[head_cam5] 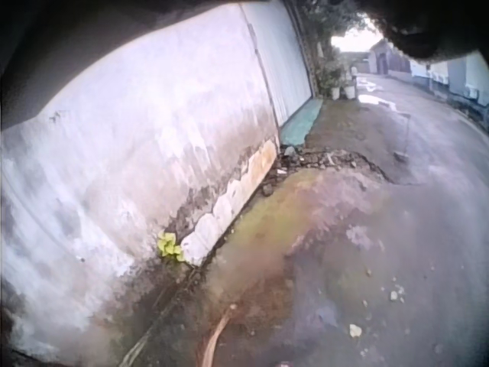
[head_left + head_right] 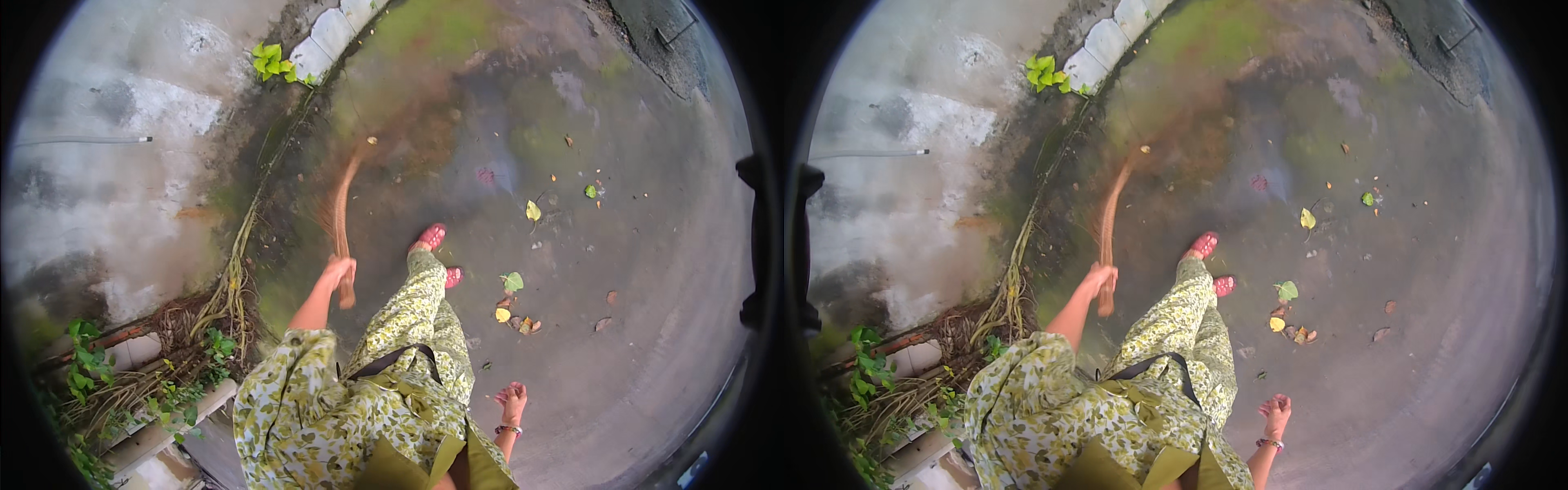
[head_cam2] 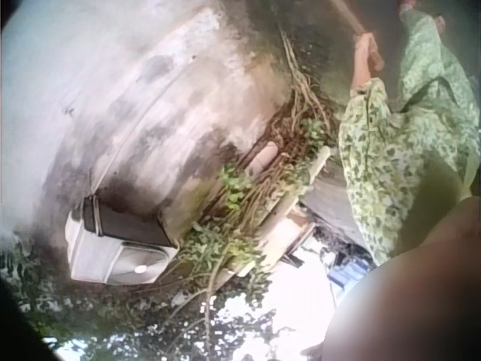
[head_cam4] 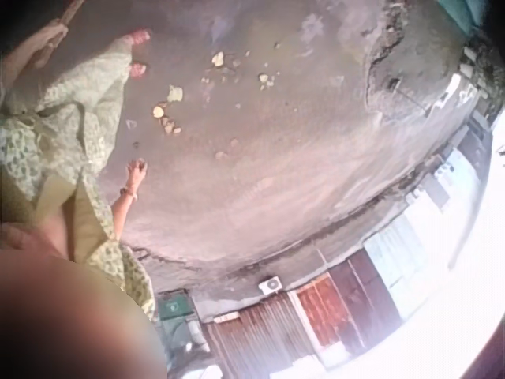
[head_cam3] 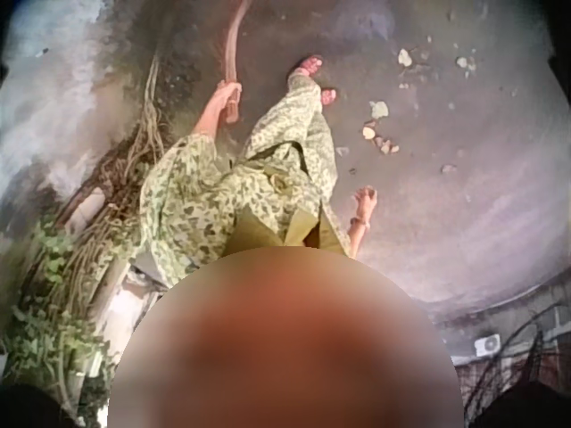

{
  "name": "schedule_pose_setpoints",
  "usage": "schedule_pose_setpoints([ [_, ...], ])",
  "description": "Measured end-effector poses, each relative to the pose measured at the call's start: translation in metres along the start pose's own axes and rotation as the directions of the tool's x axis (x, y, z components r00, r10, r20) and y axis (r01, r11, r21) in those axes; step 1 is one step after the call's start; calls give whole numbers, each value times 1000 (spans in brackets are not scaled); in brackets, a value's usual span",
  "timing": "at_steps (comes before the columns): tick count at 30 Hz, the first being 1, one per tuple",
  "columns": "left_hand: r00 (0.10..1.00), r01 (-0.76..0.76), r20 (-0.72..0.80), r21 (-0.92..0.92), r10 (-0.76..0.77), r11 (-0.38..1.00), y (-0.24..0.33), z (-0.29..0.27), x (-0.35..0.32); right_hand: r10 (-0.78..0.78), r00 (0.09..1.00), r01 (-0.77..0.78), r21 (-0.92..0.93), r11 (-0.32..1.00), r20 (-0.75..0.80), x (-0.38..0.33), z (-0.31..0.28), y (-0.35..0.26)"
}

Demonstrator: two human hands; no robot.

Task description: The person sweeps scattered leaves and debris on a concrete surface using a broom and dustpan. They gather the leaves into piles, scoop them into the dustpan, and walk to a green dumpster to dispose of the collected debris.

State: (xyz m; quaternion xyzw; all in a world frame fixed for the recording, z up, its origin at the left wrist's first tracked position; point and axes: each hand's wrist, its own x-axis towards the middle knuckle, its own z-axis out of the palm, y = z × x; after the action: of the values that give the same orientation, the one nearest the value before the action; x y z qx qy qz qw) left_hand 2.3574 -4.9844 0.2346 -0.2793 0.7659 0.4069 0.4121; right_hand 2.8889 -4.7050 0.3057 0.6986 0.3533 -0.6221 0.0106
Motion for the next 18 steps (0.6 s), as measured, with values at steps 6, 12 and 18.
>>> schedule_pose_setpoints([
  [6, 996, -83, 29, -76, 86, 994, 18, 94, 93, 38, 997, -43, -77, 996, -63, 0, -13, 0],
  [12, 985, -125, -9, 657, 174, 743, 60, 139, 81, 103, 994, -106, -199, 974, -26, 18, -4, 2],
  [18, 849, -446, 525, 647, 62, 619, 200, 111, 29, -22, 999, 13, -301, 953, -26, 39, 29, -52],
])
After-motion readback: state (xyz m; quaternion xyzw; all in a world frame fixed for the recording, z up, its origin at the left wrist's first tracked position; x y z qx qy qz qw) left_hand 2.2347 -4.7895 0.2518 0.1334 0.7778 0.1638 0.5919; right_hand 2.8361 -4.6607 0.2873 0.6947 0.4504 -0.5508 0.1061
